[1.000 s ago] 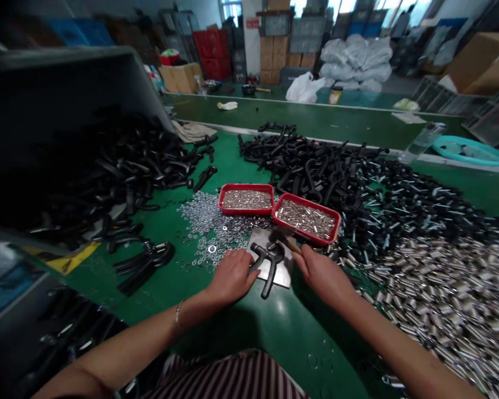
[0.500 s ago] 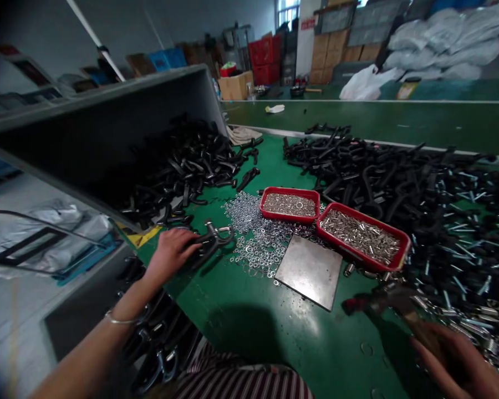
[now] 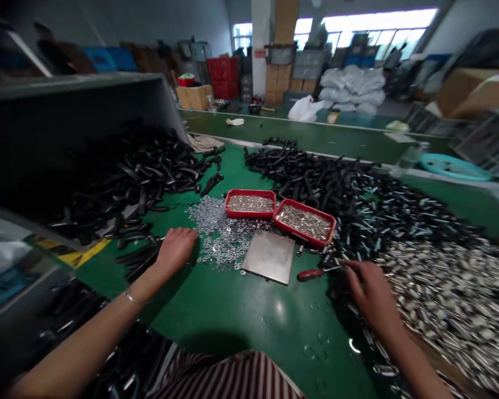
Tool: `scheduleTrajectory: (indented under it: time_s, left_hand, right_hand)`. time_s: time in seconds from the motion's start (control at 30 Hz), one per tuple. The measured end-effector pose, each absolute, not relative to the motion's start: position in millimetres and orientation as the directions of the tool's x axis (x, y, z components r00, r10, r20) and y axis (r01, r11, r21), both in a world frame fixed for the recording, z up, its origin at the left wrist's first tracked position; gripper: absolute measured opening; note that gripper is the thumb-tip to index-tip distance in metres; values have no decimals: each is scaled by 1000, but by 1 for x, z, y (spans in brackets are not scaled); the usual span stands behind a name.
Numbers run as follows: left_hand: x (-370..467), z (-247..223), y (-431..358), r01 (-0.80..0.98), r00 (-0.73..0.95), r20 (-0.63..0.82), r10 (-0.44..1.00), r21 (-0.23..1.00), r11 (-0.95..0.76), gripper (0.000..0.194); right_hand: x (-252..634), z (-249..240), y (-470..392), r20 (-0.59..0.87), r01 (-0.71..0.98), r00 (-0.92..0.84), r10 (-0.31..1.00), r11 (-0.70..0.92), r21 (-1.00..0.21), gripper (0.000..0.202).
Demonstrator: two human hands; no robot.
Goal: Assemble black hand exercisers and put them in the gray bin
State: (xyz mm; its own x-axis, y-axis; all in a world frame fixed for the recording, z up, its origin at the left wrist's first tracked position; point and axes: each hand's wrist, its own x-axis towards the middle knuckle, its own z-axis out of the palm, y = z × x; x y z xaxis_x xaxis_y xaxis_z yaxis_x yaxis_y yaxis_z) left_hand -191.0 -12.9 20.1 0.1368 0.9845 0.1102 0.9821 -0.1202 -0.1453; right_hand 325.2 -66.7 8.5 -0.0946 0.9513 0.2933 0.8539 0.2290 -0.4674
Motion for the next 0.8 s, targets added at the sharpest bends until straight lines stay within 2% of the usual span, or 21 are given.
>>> scheduleTrajectory:
  time_s: [0.1,0.17,0.27,0.4,0.47,0.53,0.57,0.6,0.67,0.73,0.8]
  left_hand:
    - [-161,0,3,974,58,65,996,-223,-43,38]
    - [-155,-6,7,973,61,74,995,-226,-43,40]
    - [-158,-5,6,971,69,84,994,-236,-47,39]
    - [-166,4,-1,977,44,114,992,-213,-19,35]
    - [-163,7,-5,996,46,168,985,-84,-32,34]
    - [-151,6,-9,979,72,234,970,171,-114,36]
    - [-140,4,-10,928,76,251,965,335,-160,32]
    - [-125,0,-9,846,78,251,965,495,-197,26]
    - [-88,-10,-4,615,79,189,979,763,-197,20]
    - [-45,-22,5,324,30,18,999,946,-27,29]
    - [-4,-32,16,84,10,-115,993,990,114,43]
  right_hand:
    - [281,14,-39,259,851,-163,952,268,-451,33]
    - [259,11,-24,186,876,-181,966,245,-415,28]
    - [236,2,-13,52,925,-180,982,187,-331,32]
    - [221,-5,-9,25,940,-144,989,144,-308,28]
    - [221,-5,-10,60,930,-160,985,170,-326,24]
    - [223,-6,-9,136,889,-183,974,223,-399,26]
    - [225,-6,-7,207,782,-150,967,244,-574,28]
    - [226,-7,-4,240,640,-94,966,243,-729,31]
    - [227,-5,3,189,362,3,982,176,-915,36]
    - [223,0,8,146,117,12,989,144,-983,34]
    - [216,6,10,115,-18,-6,993,115,-993,29]
